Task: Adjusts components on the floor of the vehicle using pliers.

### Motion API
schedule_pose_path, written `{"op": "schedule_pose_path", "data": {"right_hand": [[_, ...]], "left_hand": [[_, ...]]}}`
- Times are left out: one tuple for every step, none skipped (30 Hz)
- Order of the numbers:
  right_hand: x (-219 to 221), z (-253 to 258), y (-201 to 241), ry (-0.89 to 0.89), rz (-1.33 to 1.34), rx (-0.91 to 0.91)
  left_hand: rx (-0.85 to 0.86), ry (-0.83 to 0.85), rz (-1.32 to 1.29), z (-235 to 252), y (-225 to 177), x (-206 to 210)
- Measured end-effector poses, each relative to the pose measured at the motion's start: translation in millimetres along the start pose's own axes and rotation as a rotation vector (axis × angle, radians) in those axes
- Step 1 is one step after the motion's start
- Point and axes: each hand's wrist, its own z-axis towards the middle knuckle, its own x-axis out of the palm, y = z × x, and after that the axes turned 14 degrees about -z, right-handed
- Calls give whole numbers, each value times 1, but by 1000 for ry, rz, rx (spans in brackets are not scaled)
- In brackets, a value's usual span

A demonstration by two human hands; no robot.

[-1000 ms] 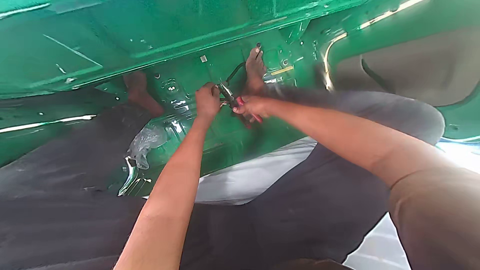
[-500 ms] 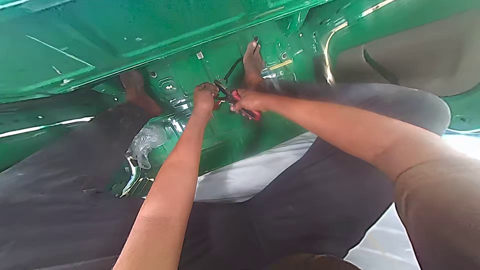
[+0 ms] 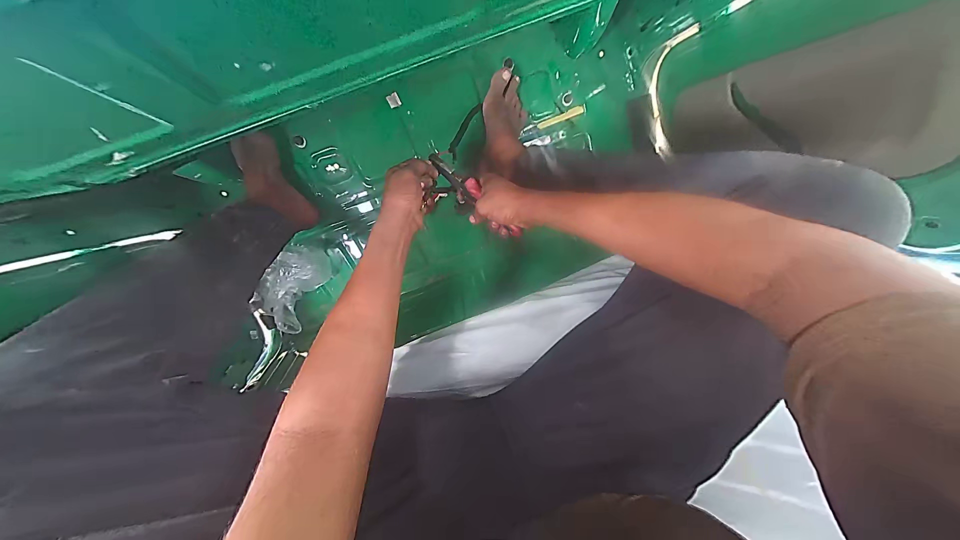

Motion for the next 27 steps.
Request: {"op": "schedule_pose_path", "data": {"right_hand": [[-1,1,0,-2,11,-17],[-4,5,-1,12,44,-46],[-8,10,-2,38,87,-85],[-13,13,-3,60,109,-123],[-19,13,-2,79,112,-154],[-23,13,-2,101,119,-169],[-27,11,-2,126,117,-167],[-29,10,-2,143,99,-156],[-31,11,-4,142,74,-147],[-30,11,-6,137,50,-143],[-29,12,-8,137,35,-142],[-30,12,-8,151,26,-143],[-31,12,-7,163,27,-145],[-31,11,-7,174,28,-146],[-32,11,-5,171,23,-147],[-31,11,-5,160,10,-150],[-31,11,-4,145,-4,-156],[-31,11,-4,132,-18,-163],[-31,12,-4,117,-31,-170],[-30,11,-5,107,-45,-175],[-30,12,-6,101,-52,-186],[-30,14,-8,99,-53,-212],[-30,17,-9,98,-53,-234],[-30,18,-10,97,-60,-246],[-29,19,-12,96,-67,-255],[-30,20,-12,91,-72,-263],[-30,21,-13,87,-77,-272]], "left_hand": [[2,-6,-1,-1,-1,2],[20,-8,3,-1,-3,3],[47,-1,21,-2,-6,3],[76,11,42,-2,-8,2],[95,26,64,-2,-11,1],[99,40,82,-1,-13,-2],[101,47,100,-1,-13,-5],[108,52,110,1,-13,-6],[110,50,110,2,-13,-5],[108,46,109,2,-12,-6],[113,45,113,2,-12,-6],[125,45,125,3,-11,-7],[133,50,140,4,-11,-8],[147,57,157,4,-11,-9],[158,65,182,5,-13,-10],[166,72,217,6,-13,-11],[164,76,252,7,-14,-11],[160,79,283,8,-16,-11],[151,86,311,8,-18,-11],[140,91,337,7,-19,-11],[134,89,363,7,-20,-10],[129,81,389,6,-22,-10],[117,70,416,6,-24,-9],[101,58,439,5,-25,-8],[83,42,453,4,-26,-6],[65,36,456,2,-28,-5],[53,31,452,2,-29,-4]]}}
